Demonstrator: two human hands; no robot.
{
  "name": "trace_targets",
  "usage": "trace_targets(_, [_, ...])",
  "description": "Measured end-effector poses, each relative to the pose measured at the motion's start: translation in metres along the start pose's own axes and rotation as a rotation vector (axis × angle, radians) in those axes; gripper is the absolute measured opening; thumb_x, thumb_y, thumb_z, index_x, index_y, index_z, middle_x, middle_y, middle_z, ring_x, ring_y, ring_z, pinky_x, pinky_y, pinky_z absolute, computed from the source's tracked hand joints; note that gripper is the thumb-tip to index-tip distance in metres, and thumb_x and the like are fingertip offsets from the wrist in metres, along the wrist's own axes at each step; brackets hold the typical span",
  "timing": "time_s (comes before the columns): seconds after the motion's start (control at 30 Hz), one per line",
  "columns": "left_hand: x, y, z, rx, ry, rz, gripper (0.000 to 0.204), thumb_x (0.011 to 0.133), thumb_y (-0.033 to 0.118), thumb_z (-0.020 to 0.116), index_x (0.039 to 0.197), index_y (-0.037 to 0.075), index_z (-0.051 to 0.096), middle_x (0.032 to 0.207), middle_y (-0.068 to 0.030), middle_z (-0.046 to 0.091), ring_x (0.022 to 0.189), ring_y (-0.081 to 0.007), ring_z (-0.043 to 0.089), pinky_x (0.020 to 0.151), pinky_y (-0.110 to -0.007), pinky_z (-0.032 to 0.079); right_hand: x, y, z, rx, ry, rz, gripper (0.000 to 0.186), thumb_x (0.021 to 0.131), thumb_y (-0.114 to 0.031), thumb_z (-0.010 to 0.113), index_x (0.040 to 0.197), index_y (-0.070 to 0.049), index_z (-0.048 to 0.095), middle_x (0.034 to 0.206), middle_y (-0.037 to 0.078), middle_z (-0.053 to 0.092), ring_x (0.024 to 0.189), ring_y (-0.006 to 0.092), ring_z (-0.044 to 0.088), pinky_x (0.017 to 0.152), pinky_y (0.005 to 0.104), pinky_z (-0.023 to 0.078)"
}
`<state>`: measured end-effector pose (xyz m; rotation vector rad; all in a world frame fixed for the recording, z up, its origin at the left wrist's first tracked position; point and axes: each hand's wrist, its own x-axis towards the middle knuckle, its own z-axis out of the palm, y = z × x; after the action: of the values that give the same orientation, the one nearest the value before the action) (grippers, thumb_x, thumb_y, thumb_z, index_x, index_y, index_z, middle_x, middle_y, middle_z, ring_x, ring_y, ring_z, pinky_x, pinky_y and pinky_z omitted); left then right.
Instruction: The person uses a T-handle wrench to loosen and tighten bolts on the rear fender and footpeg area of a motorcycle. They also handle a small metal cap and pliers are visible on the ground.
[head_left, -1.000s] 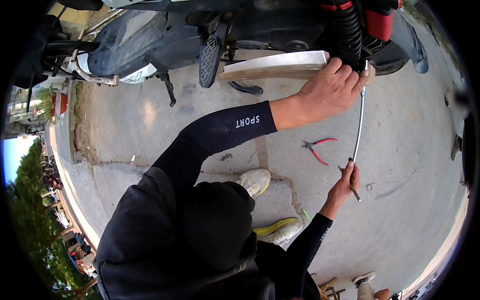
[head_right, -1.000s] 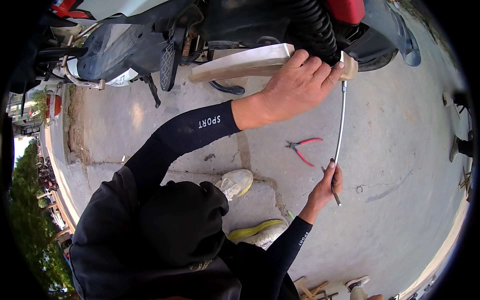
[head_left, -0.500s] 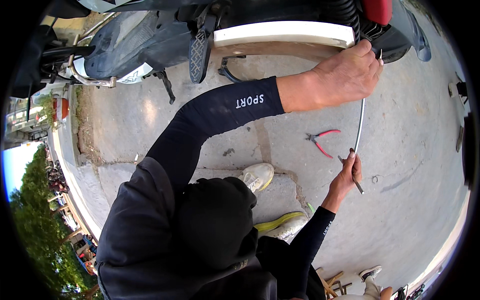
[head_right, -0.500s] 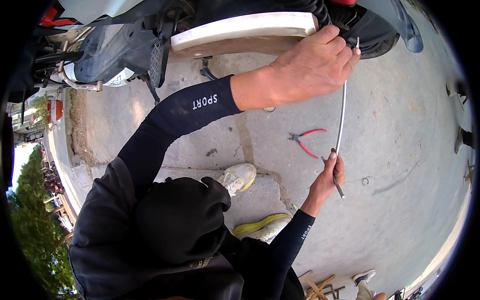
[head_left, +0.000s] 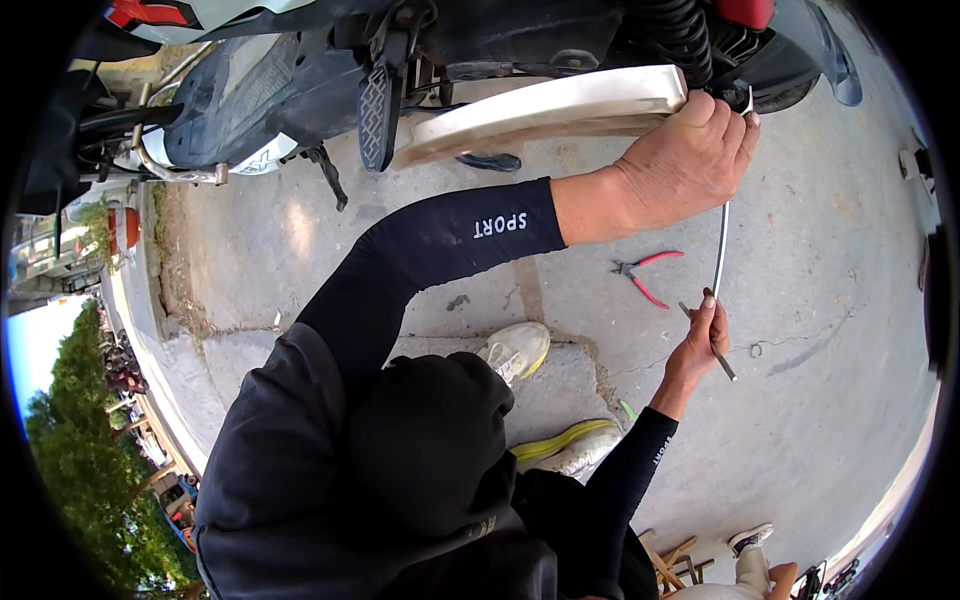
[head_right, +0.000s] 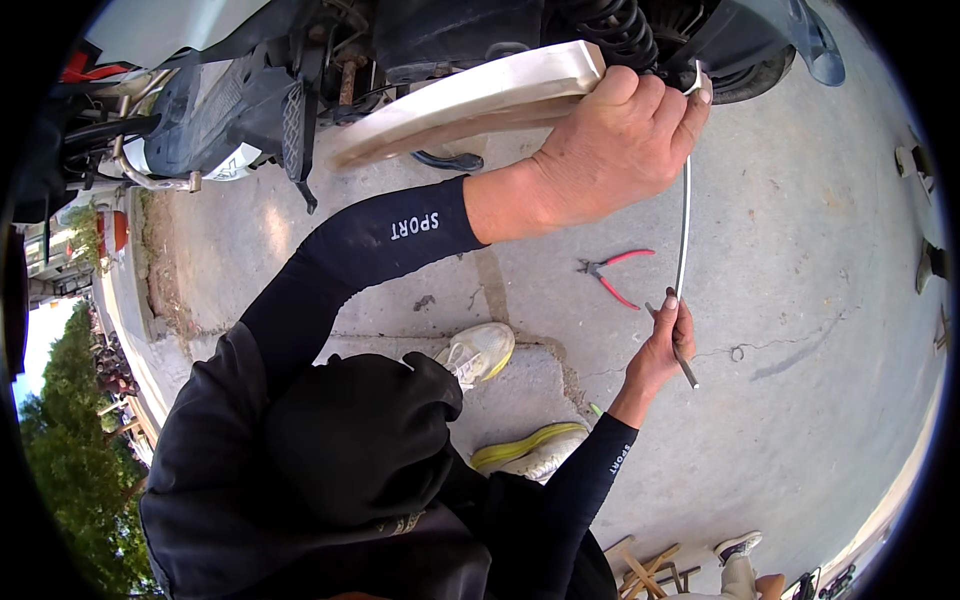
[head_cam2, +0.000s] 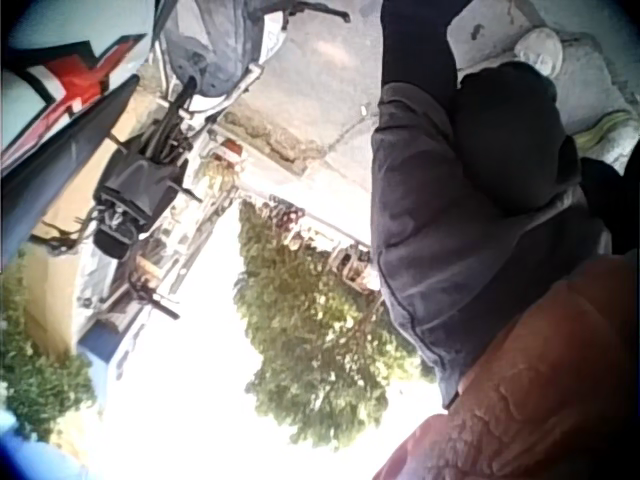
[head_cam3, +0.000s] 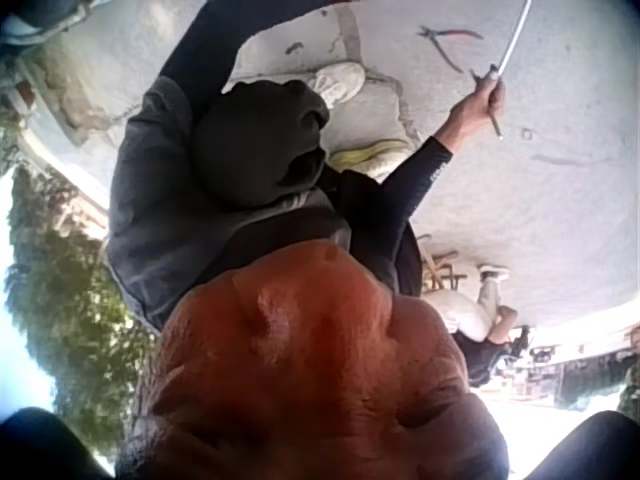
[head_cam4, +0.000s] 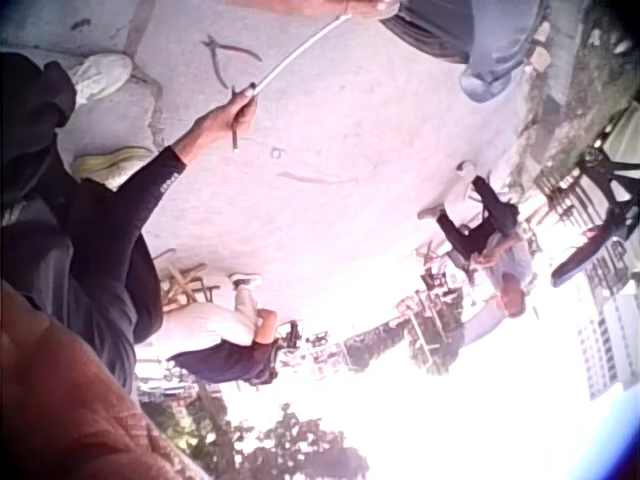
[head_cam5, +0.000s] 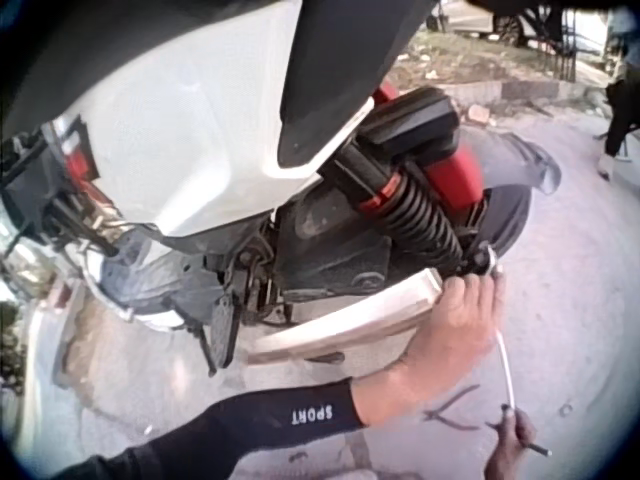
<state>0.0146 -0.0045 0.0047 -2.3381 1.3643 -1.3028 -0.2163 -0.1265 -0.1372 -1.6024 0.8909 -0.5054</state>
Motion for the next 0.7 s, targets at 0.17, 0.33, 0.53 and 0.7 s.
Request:
trace_targets(0.17, [-0.002, 0.003, -0.002, -0.042, -0.089, -0.092, 0.040, 0.082, 0.018, 0.062, 0.118, 0.001, 0.065, 0.074, -0.0008, 0.054, 0.071, -0.0155, 0.048, 0.068, -0.031, 0.033, 0.004, 0.001, -0.005, -0.007, -0.024, 0.025, 0.034, 0.097, -0.029, 0.065, 0.112, 0.001, 0.070, 0.100, 0.006, 0.069, 0.091, 0.0122, 0.059, 0.078, 0.0306, 0.050])
trace_targets(0.33, [-0.028, -0.004, 0.013, -0.230, 0.029, -0.231, 0.043, 0.081, 0.017, 0.065, 0.122, 0.006, 0.065, 0.077, 0.0006, 0.048, 0.070, -0.0147, 0.047, 0.064, -0.031, 0.031, 0.004, -0.001, -0.004, 0.005, -0.017, 0.034, 0.035, 0.097, -0.029, 0.065, 0.112, 0.002, 0.070, 0.100, 0.007, 0.068, 0.091, 0.0123, 0.059, 0.078, 0.0311, 0.051])
trace_targets(0.53, [-0.046, 0.007, 0.028, -0.272, 0.021, -0.282, 0.049, 0.084, 0.016, 0.065, 0.131, 0.008, 0.059, 0.078, 0.0011, 0.048, 0.071, -0.0132, 0.047, 0.066, -0.033, 0.031, 0.007, -0.004, -0.008, -0.025, -0.029, 0.001, 0.036, 0.097, -0.029, 0.064, 0.112, 0.003, 0.070, 0.099, 0.007, 0.068, 0.091, 0.0123, 0.059, 0.078, 0.0315, 0.051])
trace_targets(0.7, [-0.049, -0.014, 0.037, -0.263, 0.041, -0.162, 0.050, 0.087, 0.014, 0.062, 0.136, 0.008, 0.056, 0.078, 0.0028, 0.047, 0.071, -0.0124, 0.047, 0.067, -0.033, 0.030, 0.002, 0.000, -0.005, -0.014, -0.042, 0.013, 0.036, 0.097, -0.030, 0.064, 0.112, 0.003, 0.070, 0.099, 0.007, 0.068, 0.090, 0.0123, 0.059, 0.077, 0.0309, 0.051])
